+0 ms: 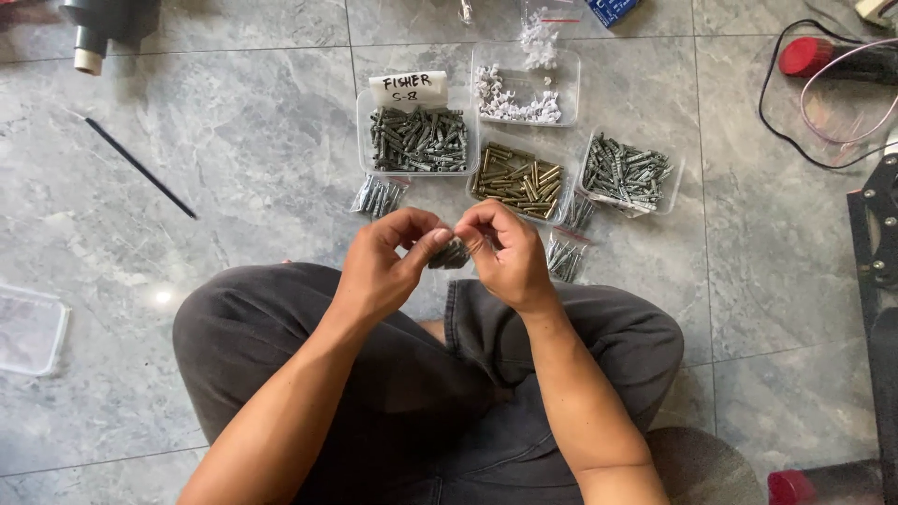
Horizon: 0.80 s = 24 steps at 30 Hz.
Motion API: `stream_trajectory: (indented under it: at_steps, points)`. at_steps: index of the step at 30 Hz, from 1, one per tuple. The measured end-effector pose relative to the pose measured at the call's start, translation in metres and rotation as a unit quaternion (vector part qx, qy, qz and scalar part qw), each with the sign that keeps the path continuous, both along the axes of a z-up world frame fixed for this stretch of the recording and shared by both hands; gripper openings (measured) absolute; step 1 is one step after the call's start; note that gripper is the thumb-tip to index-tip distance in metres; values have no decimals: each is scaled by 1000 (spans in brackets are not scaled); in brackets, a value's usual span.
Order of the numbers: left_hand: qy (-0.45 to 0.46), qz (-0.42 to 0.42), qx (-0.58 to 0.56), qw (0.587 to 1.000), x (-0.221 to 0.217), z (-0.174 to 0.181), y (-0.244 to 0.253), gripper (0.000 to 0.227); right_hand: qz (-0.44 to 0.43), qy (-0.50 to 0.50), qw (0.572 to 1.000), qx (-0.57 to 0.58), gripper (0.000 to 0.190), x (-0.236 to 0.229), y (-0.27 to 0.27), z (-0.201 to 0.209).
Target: The person sits on the floor and sorts screws and plastic wall anchors from clear plastic bags into labeled transparent containers. They open bags, pour the contents into the containers, and occasionally pick up individual pieces to place them correctly.
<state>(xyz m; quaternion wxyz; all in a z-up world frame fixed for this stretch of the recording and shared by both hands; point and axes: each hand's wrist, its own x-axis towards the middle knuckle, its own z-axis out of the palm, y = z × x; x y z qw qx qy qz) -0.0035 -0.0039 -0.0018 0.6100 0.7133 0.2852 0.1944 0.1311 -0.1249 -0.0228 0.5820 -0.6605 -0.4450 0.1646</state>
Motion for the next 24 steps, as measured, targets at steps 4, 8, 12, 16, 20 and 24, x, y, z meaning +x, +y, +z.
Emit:
stream_trajectory:
  at_steps: [4, 8, 12, 16, 20, 24]
  points:
    - [-3, 7, 34, 999, -4, -9, 6, 8, -5, -7, 1000, 15, 12, -6, 5, 8]
    - [0, -5, 103, 995, -14, -1, 5, 5, 13, -11, 1000, 8, 14, -16, 3, 16]
    - [6, 4, 132, 991, -27, 15, 8, 2, 15, 24, 996, -82, 10, -21, 1, 17]
    - [-3, 6, 148, 989, -40, 22, 22, 3, 25, 100, 989, -103, 10, -30, 9, 30]
    - [-30, 37, 170, 984, -57, 36, 43, 5, 36, 98, 987, -121, 10, -43, 28, 54]
    - [-48, 76, 149, 985, -68, 38, 57, 5, 26, 44, 990, -134, 8, -57, 50, 65]
